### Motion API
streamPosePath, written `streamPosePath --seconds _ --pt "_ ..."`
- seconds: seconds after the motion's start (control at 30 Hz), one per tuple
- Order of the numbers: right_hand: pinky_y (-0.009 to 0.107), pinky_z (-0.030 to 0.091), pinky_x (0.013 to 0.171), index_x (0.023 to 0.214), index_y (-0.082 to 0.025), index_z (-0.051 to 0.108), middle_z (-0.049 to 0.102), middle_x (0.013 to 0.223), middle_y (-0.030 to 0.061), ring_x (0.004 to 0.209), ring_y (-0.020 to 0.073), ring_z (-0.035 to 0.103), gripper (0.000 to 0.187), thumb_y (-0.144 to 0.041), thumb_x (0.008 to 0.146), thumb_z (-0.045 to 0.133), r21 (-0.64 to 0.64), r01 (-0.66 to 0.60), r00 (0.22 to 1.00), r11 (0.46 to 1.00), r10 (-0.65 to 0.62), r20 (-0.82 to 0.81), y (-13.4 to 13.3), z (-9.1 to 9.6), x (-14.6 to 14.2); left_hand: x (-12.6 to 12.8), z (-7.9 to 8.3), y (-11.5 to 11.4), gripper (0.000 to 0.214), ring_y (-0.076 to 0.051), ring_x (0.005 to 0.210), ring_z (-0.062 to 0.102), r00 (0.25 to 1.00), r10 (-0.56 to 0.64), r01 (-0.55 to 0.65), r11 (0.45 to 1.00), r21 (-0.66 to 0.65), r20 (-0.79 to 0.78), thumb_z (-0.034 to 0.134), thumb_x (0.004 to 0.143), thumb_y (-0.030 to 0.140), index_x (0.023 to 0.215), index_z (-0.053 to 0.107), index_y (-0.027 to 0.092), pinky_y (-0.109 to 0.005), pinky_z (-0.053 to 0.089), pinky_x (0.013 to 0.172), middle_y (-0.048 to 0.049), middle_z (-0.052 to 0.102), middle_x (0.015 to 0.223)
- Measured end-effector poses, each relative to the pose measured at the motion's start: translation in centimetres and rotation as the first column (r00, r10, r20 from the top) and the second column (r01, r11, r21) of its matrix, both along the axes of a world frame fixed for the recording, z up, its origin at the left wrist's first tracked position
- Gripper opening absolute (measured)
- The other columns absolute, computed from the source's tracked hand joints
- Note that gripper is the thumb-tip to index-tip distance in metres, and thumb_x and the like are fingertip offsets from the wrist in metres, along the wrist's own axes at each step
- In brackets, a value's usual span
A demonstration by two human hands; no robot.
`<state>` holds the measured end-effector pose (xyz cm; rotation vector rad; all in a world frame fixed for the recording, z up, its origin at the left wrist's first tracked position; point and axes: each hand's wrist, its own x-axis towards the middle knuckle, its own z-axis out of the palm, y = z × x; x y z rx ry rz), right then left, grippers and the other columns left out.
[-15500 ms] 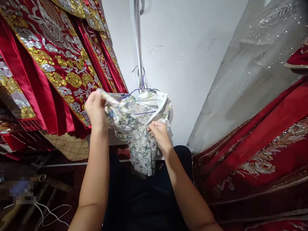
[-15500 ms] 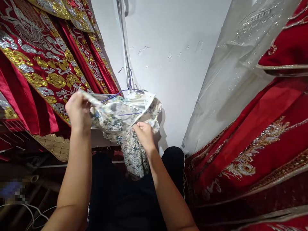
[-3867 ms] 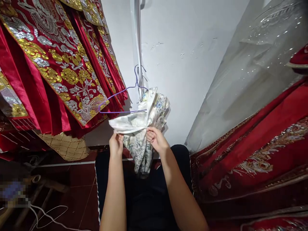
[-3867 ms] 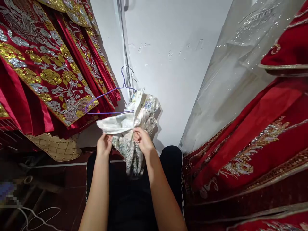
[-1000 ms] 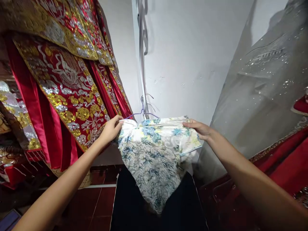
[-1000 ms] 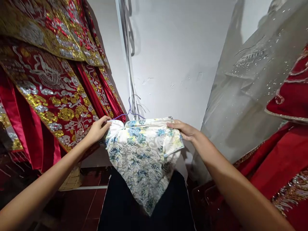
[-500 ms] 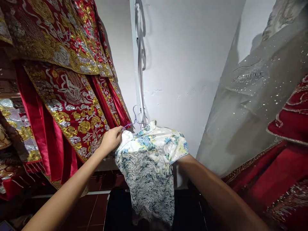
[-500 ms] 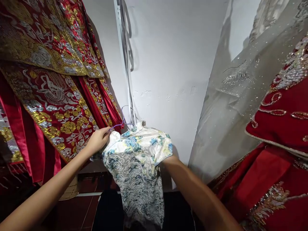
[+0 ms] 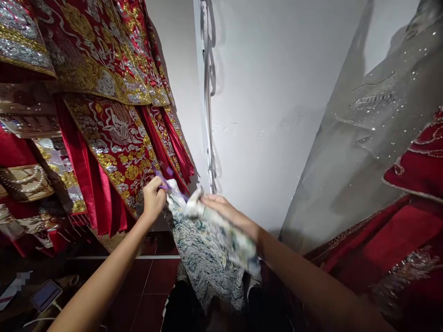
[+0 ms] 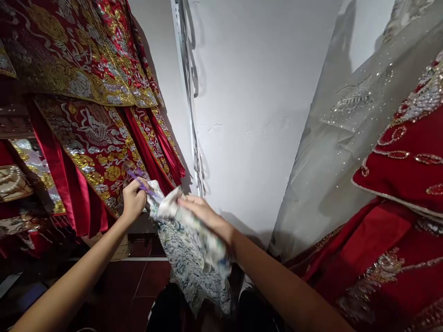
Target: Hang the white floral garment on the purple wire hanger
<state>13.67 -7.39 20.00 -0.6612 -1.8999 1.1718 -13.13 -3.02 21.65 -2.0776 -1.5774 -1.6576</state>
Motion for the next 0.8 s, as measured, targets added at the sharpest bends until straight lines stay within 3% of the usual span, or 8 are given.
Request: streamPosePath --seconds 0.1,0.17,0.33,0.43,0.53,0.63,0.73,0.8 --pt "0.030 0.049 0.065 0.093 -0.019 0.070 0.068 0.080 0.0033 0.071 0.0172 0.062 0.041 -0.058 0.090 0.057 -0.294 -0.214 0.976 0.932 0.192 -0.101 -2.8 -2.5 -2.2 1.7 -1.6 -3.4 0.010 -0.019 0.068 0.052 0.997 -0.035 0.035 0.999 -0.006 0.074 0.041 0.071 0.018 0.063 0.042 0.023 -0.031 0.045 0.067 -0.0032 0.052 0.067" --pt "0.029 0.048 0.071 0.095 -0.019 0.071 0.068 0.084 0.0035 0.076 0.0162 0.061 0.039 -0.056 0.089 0.060 -0.304 -0.249 0.969 0.920 0.234 -0.083 -5.1 -3.4 -2.3 3.4 -1.6 -5.9 0.010 -0.017 0.065 0.050 0.977 -0.126 0.127 0.992 0.004 0.175 0.041 0.070 0.018 0.061 0.040 0.022 -0.030 0.044 0.064 -0.0026 0.050 0.065" --pt "0.039 0.045 0.100 0.132 -0.026 0.055 0.058 0.129 0.0085 0.112 0.0220 0.056 0.049 -0.050 0.090 0.061 0.030 0.152 0.986 0.988 -0.153 0.069 -8.0 -2.7 0.6 8.4 1.2 -11.1 0.012 -0.014 0.060 0.049 0.787 -0.453 0.502 0.865 -0.007 0.420 0.043 0.064 0.014 0.063 0.033 0.021 -0.026 0.042 0.056 -0.0019 0.049 0.066" --pt "0.040 0.044 0.102 0.130 -0.025 0.053 0.053 0.133 0.0102 0.122 0.0252 0.051 0.046 -0.047 0.090 0.061 0.265 0.269 0.952 0.926 -0.297 0.071 -8.9 -2.1 2.2 10.4 3.2 -12.8 0.019 -0.013 0.063 0.053 0.710 -0.507 0.609 0.791 -0.063 0.489 0.044 0.068 0.013 0.069 0.027 0.021 -0.026 0.045 0.057 -0.0017 0.050 0.073" --pt "0.036 0.050 0.087 0.121 -0.023 0.054 0.055 0.123 0.0114 0.107 0.0242 0.058 0.043 -0.048 0.087 0.064 0.302 0.496 0.861 0.814 -0.507 -0.048 -10.8 -1.7 3.7 11.5 4.3 -14.1 0.024 -0.013 0.073 0.059 0.717 -0.479 0.626 0.762 -0.165 0.507 0.047 0.076 0.013 0.073 0.024 0.022 -0.029 0.050 0.067 -0.0020 0.052 0.080" --pt "0.033 0.051 0.075 0.119 -0.023 0.056 0.059 0.114 0.0107 0.092 0.0226 0.061 0.045 -0.054 0.087 0.062 0.177 0.583 0.811 0.793 -0.582 -0.062 -12.7 -0.9 5.7 12.4 4.3 -15.5 0.026 -0.017 0.085 0.065 0.633 -0.477 0.707 0.676 -0.206 0.609 0.050 0.080 0.016 0.073 0.025 0.021 -0.037 0.054 0.080 -0.0035 0.059 0.088" --pt "0.032 0.050 0.066 0.103 -0.021 0.064 0.067 0.093 0.0079 0.080 0.0228 0.064 0.044 -0.061 0.085 0.061 -0.131 0.283 0.958 0.950 -0.272 0.093 -13.6 -0.3 7.3 13.4 3.2 -16.5 0.022 -0.021 0.101 0.068 0.448 -0.467 0.841 0.510 -0.182 0.762 0.055 0.075 0.013 0.072 0.035 0.020 -0.044 0.054 0.094 -0.0066 0.067 0.102" --pt "0.032 0.050 0.063 0.096 -0.020 0.065 0.069 0.085 0.0066 0.074 0.0227 0.065 0.043 -0.060 0.081 0.067 -0.335 0.155 0.988 0.929 -0.143 0.061 -13.6 -0.3 8.0 13.4 2.1 -16.3 0.016 -0.024 0.111 0.067 0.326 -0.430 0.910 0.385 -0.156 0.842 0.058 0.071 0.011 0.076 0.045 0.019 -0.045 0.050 0.102 -0.0080 0.069 0.112"
